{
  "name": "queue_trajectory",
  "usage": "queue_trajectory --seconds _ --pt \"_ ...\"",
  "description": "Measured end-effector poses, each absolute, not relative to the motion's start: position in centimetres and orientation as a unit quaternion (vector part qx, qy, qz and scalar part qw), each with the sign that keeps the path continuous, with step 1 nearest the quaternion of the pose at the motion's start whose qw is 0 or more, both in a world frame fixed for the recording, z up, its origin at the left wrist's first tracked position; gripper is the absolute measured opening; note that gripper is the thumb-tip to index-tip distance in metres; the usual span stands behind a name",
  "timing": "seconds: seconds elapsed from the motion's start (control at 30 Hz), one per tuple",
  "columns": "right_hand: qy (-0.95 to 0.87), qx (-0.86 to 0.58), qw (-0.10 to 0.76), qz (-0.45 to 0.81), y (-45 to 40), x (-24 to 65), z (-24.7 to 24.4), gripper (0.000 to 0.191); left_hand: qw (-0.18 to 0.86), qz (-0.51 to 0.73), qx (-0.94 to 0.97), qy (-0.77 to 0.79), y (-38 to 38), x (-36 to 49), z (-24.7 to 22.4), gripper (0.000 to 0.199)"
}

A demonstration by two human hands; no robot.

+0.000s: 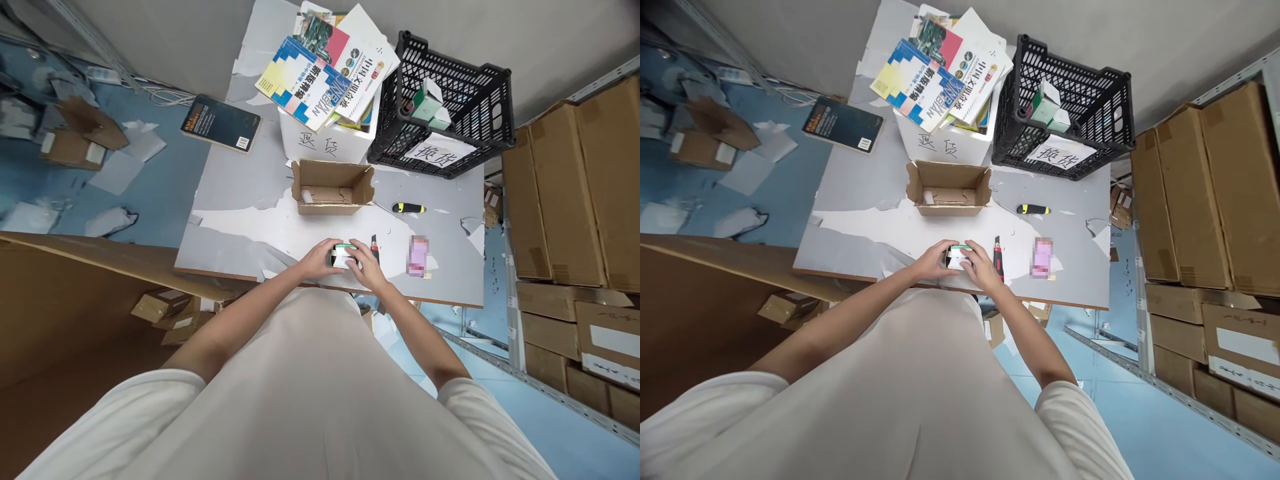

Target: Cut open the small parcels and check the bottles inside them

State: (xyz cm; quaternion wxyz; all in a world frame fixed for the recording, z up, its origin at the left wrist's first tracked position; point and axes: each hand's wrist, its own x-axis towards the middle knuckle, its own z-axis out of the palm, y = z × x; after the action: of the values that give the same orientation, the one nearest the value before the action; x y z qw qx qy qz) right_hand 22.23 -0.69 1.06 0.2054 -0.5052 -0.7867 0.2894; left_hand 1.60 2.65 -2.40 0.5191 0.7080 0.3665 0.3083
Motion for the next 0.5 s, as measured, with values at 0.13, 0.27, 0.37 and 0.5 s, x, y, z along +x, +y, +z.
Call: queue_trajectory --seconds 0.13,0.27,0.37,0.5 --pt "-0.820 -0.456 0.164 0.303 -0.3 22.9 0.4 0.065 0.530 0.286 0.711 0.362 3.1 1.2 -2.4 0.078" --pt "-0.818 -0.452 0.170 0.314 0.8 23.2 0.0 0.060 0.500 0.232 0.748 0.370 4.1 0.5 -1.8 0.082" --pt "-0.827 -0.436 0.173 0.310 0.8 23.1 -0.4 0.057 0.459 0.178 0.784 0.379 4.7 -0.3 -1.3 0.092" --pt "-0.819 -0.453 0.208 0.283 0.3 23.1 -0.9 0.053 0.366 0.163 0.837 0.372 5.5 -2.1 0.0 0.098"
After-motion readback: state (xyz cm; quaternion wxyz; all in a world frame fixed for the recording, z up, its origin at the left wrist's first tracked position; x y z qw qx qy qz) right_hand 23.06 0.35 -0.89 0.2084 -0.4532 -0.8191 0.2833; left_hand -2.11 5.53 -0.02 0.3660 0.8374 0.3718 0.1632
